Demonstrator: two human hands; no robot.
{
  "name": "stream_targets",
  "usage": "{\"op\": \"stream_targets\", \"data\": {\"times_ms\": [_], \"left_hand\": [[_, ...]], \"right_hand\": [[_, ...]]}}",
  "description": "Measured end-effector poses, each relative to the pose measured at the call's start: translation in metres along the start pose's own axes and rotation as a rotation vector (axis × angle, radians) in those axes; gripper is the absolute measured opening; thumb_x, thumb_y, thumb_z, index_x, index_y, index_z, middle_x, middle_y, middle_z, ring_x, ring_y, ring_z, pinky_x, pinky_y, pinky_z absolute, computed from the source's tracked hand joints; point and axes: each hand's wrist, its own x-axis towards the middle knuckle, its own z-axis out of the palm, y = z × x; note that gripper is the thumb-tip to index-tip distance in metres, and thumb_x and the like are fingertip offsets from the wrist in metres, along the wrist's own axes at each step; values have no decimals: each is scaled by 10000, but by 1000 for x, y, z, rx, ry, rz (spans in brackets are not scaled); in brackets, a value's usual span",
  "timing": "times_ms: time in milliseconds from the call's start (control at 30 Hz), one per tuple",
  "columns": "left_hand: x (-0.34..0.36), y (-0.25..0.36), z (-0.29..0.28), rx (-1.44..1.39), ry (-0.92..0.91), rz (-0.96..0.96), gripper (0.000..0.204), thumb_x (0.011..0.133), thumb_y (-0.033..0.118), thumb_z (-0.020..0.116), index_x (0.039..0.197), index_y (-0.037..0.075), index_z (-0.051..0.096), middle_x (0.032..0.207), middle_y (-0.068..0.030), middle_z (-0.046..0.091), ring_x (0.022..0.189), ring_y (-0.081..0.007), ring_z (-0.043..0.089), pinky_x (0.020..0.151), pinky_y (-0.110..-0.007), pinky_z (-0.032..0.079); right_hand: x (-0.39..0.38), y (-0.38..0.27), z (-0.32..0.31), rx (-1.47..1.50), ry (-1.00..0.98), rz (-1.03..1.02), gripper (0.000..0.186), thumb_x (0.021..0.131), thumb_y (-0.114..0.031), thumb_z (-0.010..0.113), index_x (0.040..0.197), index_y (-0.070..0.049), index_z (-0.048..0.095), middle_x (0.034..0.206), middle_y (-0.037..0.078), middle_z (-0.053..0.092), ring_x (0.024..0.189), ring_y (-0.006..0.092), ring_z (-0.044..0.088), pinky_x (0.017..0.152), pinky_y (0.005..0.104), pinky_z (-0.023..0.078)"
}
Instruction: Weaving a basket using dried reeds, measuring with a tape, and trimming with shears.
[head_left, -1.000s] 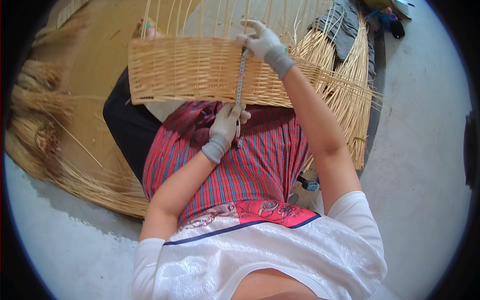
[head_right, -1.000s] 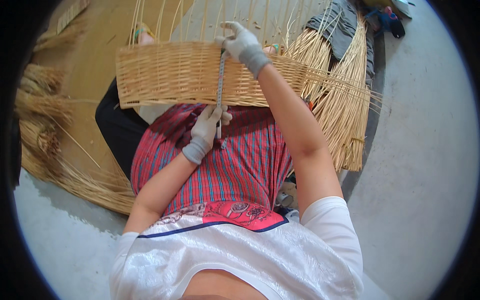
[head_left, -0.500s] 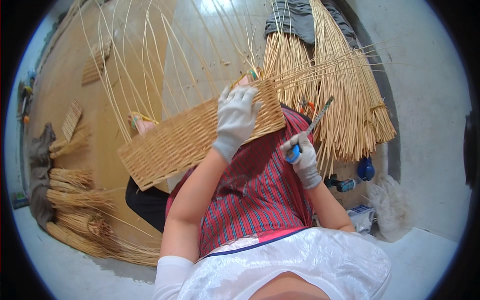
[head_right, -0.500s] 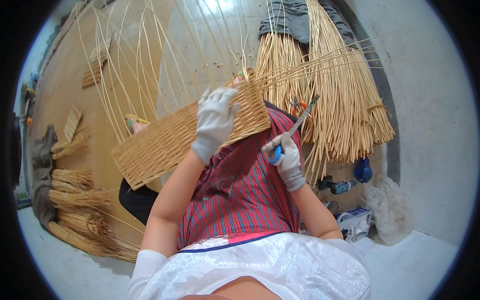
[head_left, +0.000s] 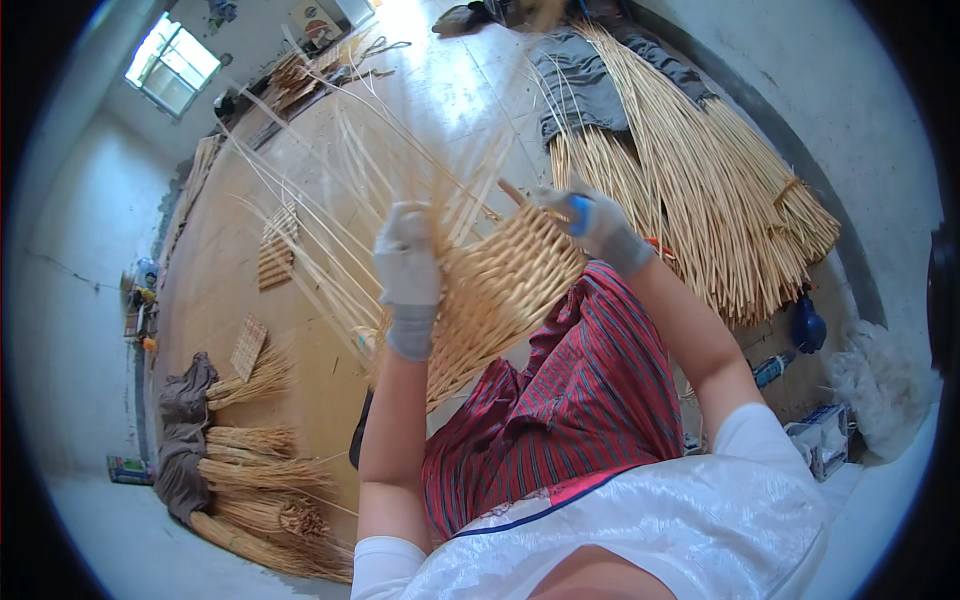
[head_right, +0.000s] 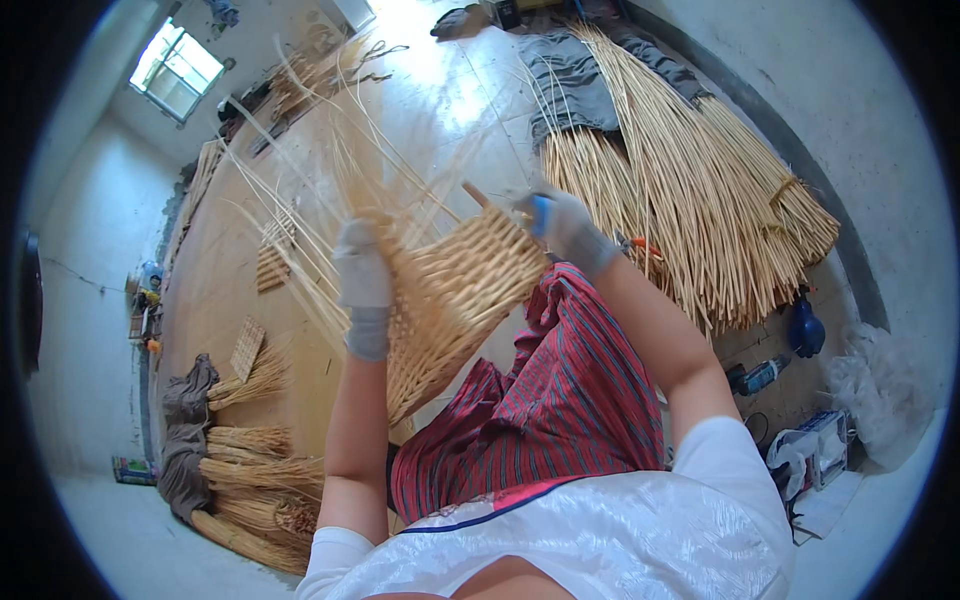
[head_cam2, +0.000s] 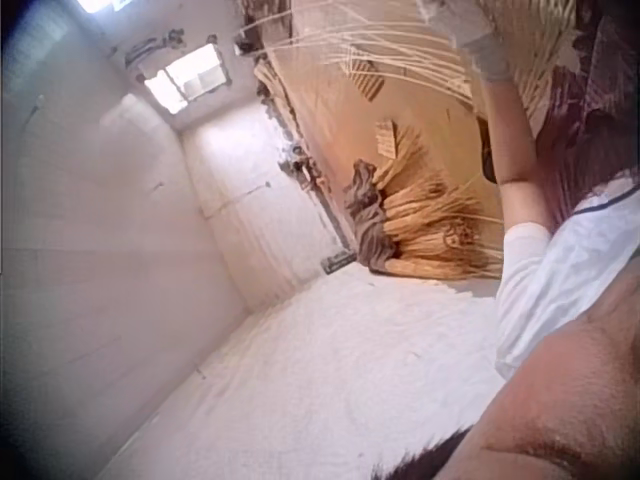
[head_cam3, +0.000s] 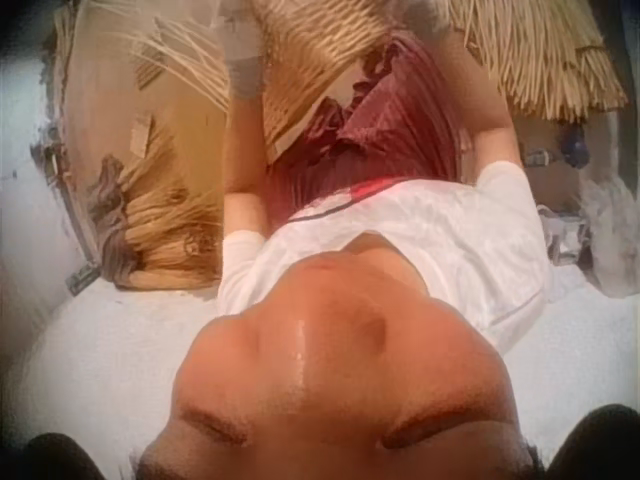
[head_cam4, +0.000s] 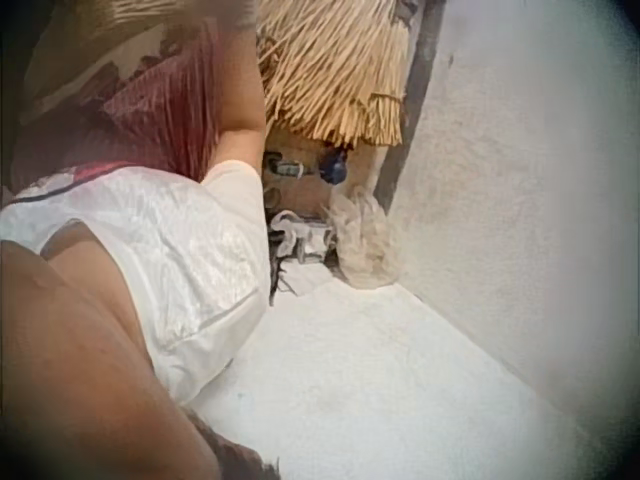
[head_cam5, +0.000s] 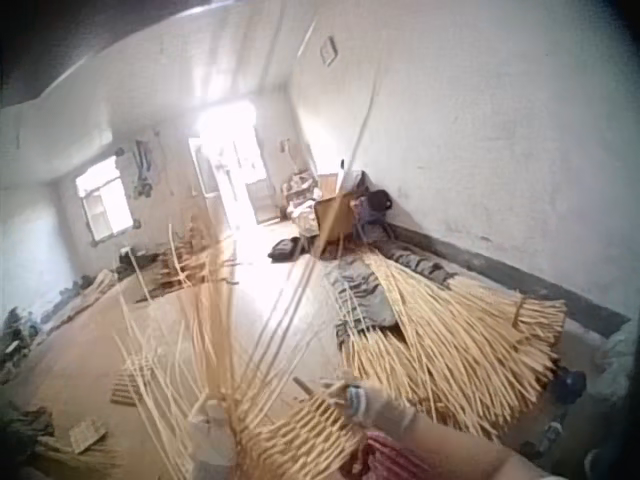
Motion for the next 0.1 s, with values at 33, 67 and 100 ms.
{"op": "stream_targets", "data": {"times_ms": [33, 67, 100], "left_hand": [[-10, 2, -32, -92, 127, 62, 333, 989, 383, 623, 965, 55, 677, 858, -84, 626, 819, -124, 567, 605, -315, 456], [-11, 8, -51, -237, 187, 1, 377, 999, 440, 580, 1016, 72, 663, 900, -102, 627, 847, -138, 582, 729, -297, 472], [-10, 17, -65, -402, 225, -62, 426, 1009, 496, 536, 1067, 89, 649, 942, -120, 628, 874, -153, 597, 854, -279, 487]], "right_hand": [[6, 0, 67, -555, -112, -7, 486, 1066, -434, 397, 1207, -42, 647, 1193, 129, 692, 1127, 225, 631, 949, 362, 529], [26, -2, 94, -324, -533, 20, 495, 1041, -456, 454, 1242, -40, 632, 1273, 160, 652, 1323, 180, 401, 1083, 327, 363], [56, -14, 101, -86, -924, 39, 523, 1016, -477, 512, 1278, -37, 617, 1353, 191, 613, 1518, 135, 170, 1217, 293, 197]]}}
